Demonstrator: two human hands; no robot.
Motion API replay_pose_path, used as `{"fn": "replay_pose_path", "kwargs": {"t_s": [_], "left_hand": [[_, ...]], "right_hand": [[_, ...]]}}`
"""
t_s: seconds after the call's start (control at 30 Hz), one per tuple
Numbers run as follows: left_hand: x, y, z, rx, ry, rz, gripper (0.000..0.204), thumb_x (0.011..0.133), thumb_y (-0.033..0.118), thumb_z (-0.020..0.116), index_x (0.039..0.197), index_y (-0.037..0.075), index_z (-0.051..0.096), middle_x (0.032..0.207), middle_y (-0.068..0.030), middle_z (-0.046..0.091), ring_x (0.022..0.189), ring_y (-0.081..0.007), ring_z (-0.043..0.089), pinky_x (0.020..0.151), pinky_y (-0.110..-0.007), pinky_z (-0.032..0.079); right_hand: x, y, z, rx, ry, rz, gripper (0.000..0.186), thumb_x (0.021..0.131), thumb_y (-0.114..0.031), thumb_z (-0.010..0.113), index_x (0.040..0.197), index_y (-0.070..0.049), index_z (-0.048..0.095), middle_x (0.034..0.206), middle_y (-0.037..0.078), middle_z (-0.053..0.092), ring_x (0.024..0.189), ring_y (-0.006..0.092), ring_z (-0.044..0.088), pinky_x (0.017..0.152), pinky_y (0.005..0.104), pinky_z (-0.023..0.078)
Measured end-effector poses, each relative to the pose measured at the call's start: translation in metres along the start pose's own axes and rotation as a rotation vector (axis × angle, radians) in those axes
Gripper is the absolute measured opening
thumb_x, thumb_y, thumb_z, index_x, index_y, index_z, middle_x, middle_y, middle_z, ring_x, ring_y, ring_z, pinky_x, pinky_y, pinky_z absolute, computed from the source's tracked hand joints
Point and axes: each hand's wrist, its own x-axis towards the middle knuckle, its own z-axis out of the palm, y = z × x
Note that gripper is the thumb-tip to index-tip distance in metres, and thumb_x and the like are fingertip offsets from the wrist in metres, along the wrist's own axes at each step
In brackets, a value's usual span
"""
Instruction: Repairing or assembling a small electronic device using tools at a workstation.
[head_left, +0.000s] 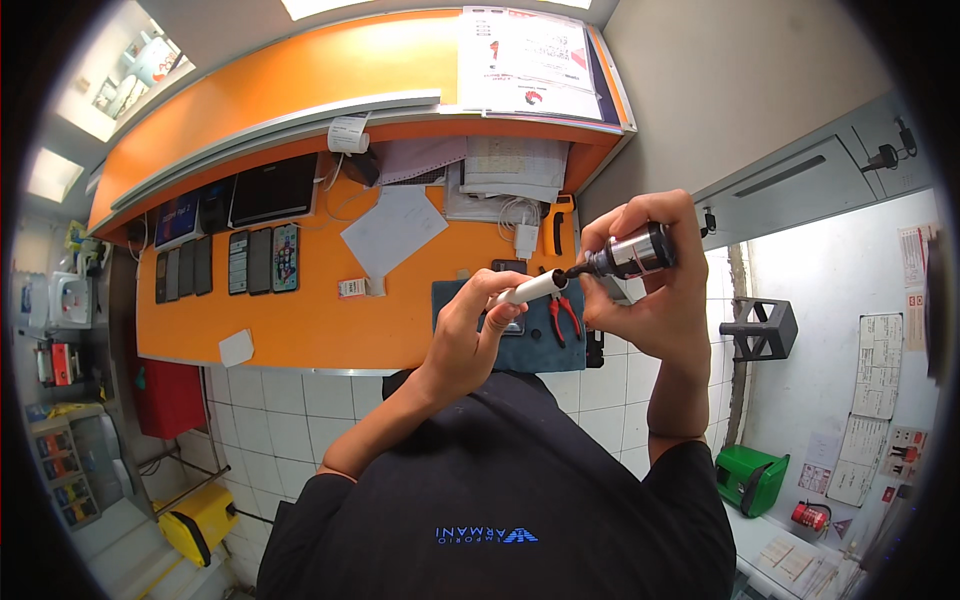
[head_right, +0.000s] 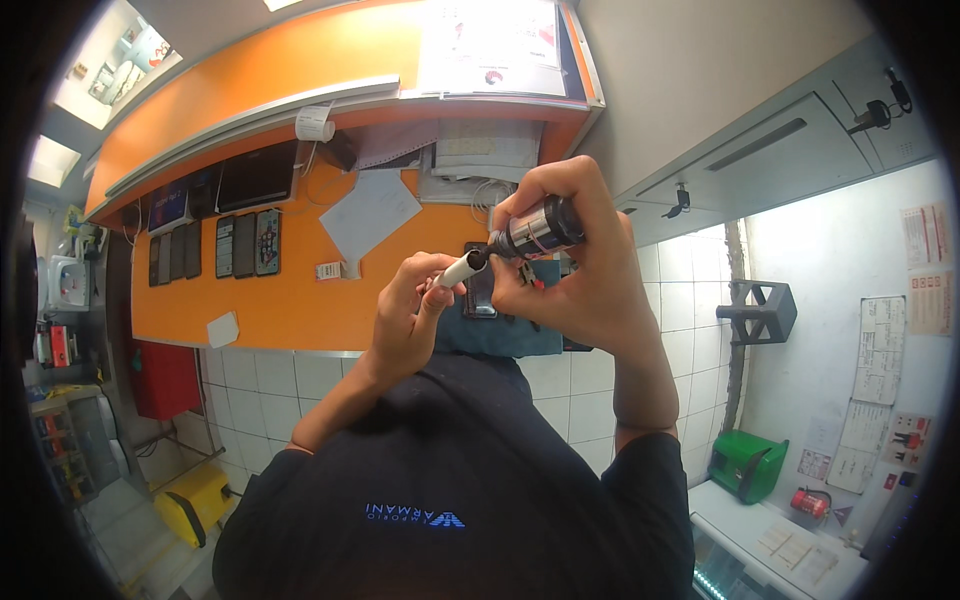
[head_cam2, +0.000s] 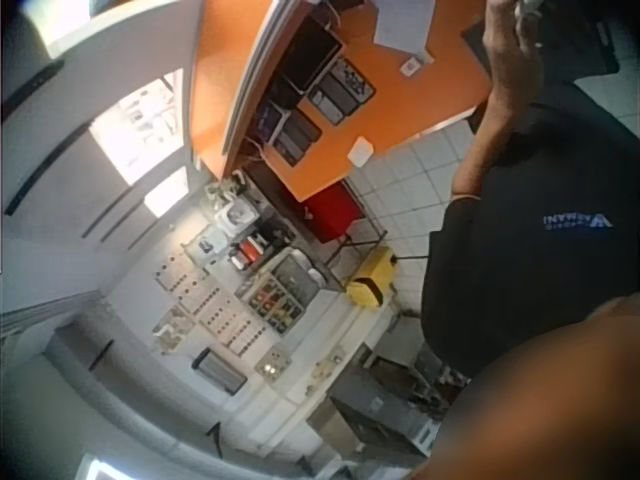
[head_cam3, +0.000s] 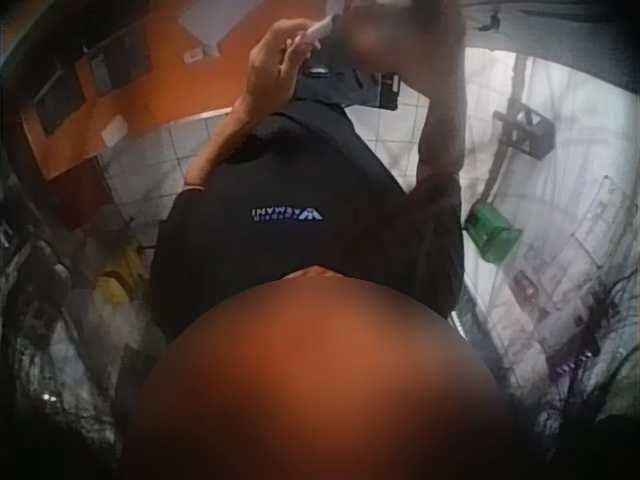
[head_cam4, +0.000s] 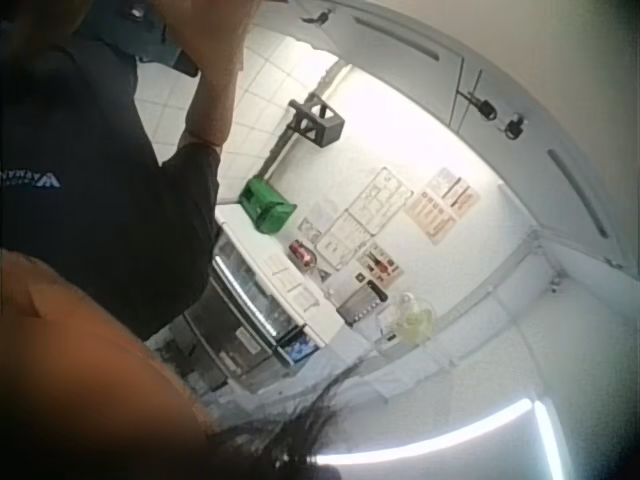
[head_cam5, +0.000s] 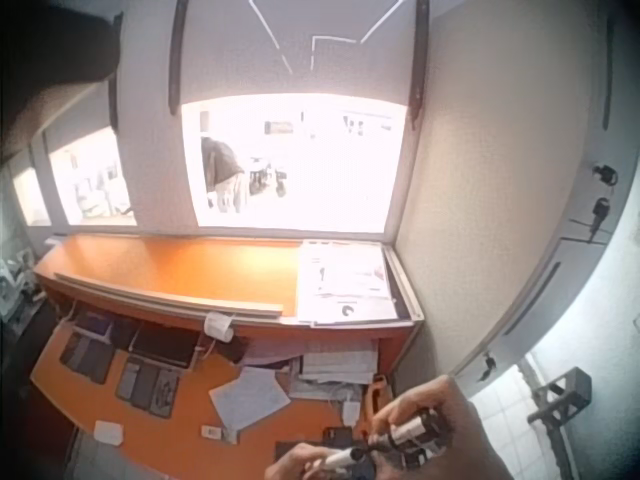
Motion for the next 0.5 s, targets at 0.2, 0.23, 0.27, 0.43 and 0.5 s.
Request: {"fn": "replay_pose_path", "kwargs": {"t_s": [0.2, 0.23, 0.27, 0.43, 0.5], "left_hand": [[-0.0013, -0.0023, -0.0003, -0.002, -0.005, 0.007, 0.033, 0.104, 0.028, 0.051, 0.122, 0.0, 0.053, 0.098, -0.0073, 0.058, 0.085, -0.0111, 0.059, 0.077, -0.026, 0.049], [-0.0012, -0.0025, -0.0003, -0.001, -0.007, 0.004, 0.033, 0.104, 0.028, 0.051, 0.122, 0.0, 0.053, 0.098, -0.0074, 0.058, 0.085, -0.0112, 0.059, 0.077, -0.026, 0.049], [-0.0012, -0.003, -0.0002, -0.002, -0.007, 0.004, 0.033, 0.104, 0.028, 0.051, 0.122, 0.0, 0.053, 0.098, -0.0074, 0.058, 0.085, -0.0112, 0.059, 0.077, -0.026, 0.049], [-0.002, -0.0067, -0.0008, -0.001, 0.003, 0.006, 0.032, 0.104, 0.027, 0.051, 0.122, 0.0, 0.053, 0.099, -0.0078, 0.058, 0.086, -0.0118, 0.059, 0.077, -0.026, 0.049], [-0.0028, -0.0071, -0.0007, -0.008, 0.002, 0.011, 0.031, 0.104, 0.026, 0.051, 0.122, 0.0, 0.053, 0.1, -0.0078, 0.058, 0.087, -0.0118, 0.059, 0.077, -0.026, 0.049]], "right_hand": [[0.0005, 0.0008, 0.0016, 0.001, -0.017, 0.007, 0.059, 0.062, 0.012, 0.071, 0.107, -0.011, 0.04, 0.087, 0.009, 0.062, 0.079, 0.01, 0.063, 0.072, 0.0254, 0.054], [0.0003, 0.0015, 0.0014, -0.003, -0.025, 0.001, 0.059, 0.062, 0.012, 0.071, 0.107, -0.011, 0.04, 0.087, 0.009, 0.062, 0.079, 0.01, 0.063, 0.071, 0.0251, 0.054], [0.0001, 0.0016, 0.0011, -0.003, -0.025, 0.001, 0.059, 0.062, 0.012, 0.071, 0.107, -0.011, 0.04, 0.087, 0.009, 0.062, 0.079, 0.01, 0.063, 0.071, 0.0251, 0.054], [-0.0013, 0.0013, 0.0044, 0.017, -0.004, 0.016, 0.059, 0.062, 0.014, 0.071, 0.106, -0.011, 0.04, 0.086, 0.009, 0.061, 0.078, 0.0104, 0.062, 0.072, 0.0255, 0.053], [-0.0017, 0.0027, 0.0048, 0.023, -0.008, 0.001, 0.059, 0.062, 0.014, 0.07, 0.106, -0.01, 0.04, 0.085, 0.009, 0.061, 0.079, 0.0106, 0.062, 0.072, 0.0258, 0.053]]}}
